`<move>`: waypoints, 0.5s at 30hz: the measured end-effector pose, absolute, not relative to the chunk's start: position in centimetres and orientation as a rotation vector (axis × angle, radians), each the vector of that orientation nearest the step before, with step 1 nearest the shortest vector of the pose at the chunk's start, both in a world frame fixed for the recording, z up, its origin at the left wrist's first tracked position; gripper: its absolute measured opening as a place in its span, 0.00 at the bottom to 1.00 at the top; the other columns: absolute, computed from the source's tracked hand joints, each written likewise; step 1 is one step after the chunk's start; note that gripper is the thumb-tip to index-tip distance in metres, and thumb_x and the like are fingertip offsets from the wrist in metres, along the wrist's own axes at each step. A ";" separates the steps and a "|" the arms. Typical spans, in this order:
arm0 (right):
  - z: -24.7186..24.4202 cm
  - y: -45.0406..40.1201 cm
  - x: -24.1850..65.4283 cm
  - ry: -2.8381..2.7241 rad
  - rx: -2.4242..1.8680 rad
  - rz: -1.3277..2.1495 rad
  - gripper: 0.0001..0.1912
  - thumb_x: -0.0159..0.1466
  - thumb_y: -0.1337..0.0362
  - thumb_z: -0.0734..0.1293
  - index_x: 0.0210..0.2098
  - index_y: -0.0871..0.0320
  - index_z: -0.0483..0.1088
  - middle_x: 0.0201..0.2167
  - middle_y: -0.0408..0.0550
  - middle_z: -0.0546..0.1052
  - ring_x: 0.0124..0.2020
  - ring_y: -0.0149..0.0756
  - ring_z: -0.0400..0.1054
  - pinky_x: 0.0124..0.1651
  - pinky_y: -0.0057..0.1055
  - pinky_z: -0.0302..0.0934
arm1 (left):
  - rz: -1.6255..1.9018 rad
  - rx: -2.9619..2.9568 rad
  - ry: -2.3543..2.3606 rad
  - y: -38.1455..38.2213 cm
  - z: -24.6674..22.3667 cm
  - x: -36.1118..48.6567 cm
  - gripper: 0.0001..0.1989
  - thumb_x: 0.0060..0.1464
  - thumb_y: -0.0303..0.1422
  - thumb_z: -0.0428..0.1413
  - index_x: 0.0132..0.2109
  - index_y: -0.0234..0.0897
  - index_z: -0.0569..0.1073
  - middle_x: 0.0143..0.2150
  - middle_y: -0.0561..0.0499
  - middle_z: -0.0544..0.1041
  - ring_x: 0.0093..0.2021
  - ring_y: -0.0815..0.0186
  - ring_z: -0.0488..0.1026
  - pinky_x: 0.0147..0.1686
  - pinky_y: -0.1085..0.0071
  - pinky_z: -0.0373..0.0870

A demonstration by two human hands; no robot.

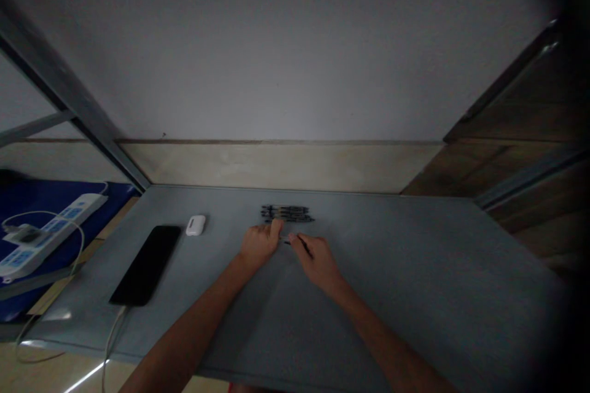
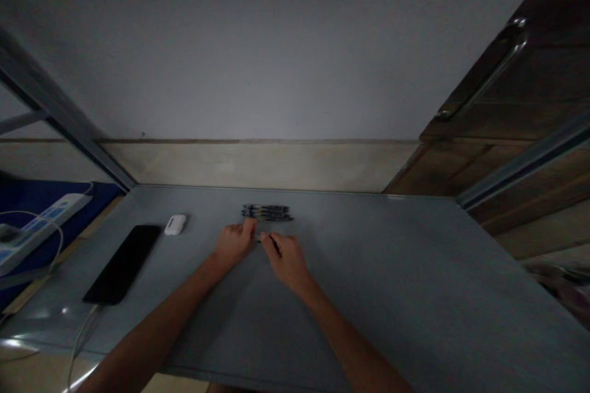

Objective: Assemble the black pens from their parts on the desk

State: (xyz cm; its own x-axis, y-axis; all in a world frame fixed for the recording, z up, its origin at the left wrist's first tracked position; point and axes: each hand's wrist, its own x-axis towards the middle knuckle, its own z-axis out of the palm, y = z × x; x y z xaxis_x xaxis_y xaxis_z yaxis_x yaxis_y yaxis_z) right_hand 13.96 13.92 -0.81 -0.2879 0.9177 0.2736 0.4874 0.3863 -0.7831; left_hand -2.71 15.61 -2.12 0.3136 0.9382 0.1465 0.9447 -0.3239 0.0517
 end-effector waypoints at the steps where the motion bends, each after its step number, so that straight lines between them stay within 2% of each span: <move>1: -0.9 13.9 13.9 -1.898 -1.214 0.767 0.25 0.69 0.52 0.56 0.18 0.56 0.53 0.14 0.37 0.54 0.18 0.27 0.53 0.25 0.28 0.43 | -0.230 -2.514 -1.794 15.6 -2.1 -2.7 0.14 0.65 0.28 0.41 0.46 0.36 0.70 0.32 0.43 0.79 0.32 0.61 0.78 0.32 0.71 0.71; 15: -1.5 14.0 13.4 -1.605 -1.323 1.013 0.26 0.64 0.49 0.57 0.16 0.55 0.53 0.14 0.38 0.53 0.18 0.29 0.50 0.23 0.28 0.41 | -0.176 -2.521 -1.796 15.7 -2.6 -2.3 0.10 0.64 0.27 0.43 0.46 0.34 0.68 0.32 0.43 0.79 0.32 0.58 0.79 0.32 0.70 0.72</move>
State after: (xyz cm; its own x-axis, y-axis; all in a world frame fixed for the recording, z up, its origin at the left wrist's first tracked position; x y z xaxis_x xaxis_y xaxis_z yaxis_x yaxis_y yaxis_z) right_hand 13.39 13.97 -1.48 -0.1279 0.9875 0.0918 0.3422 0.1308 -0.9305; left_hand -2.32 15.73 -2.61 0.3227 0.9393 0.1167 0.9440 -0.3283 0.0319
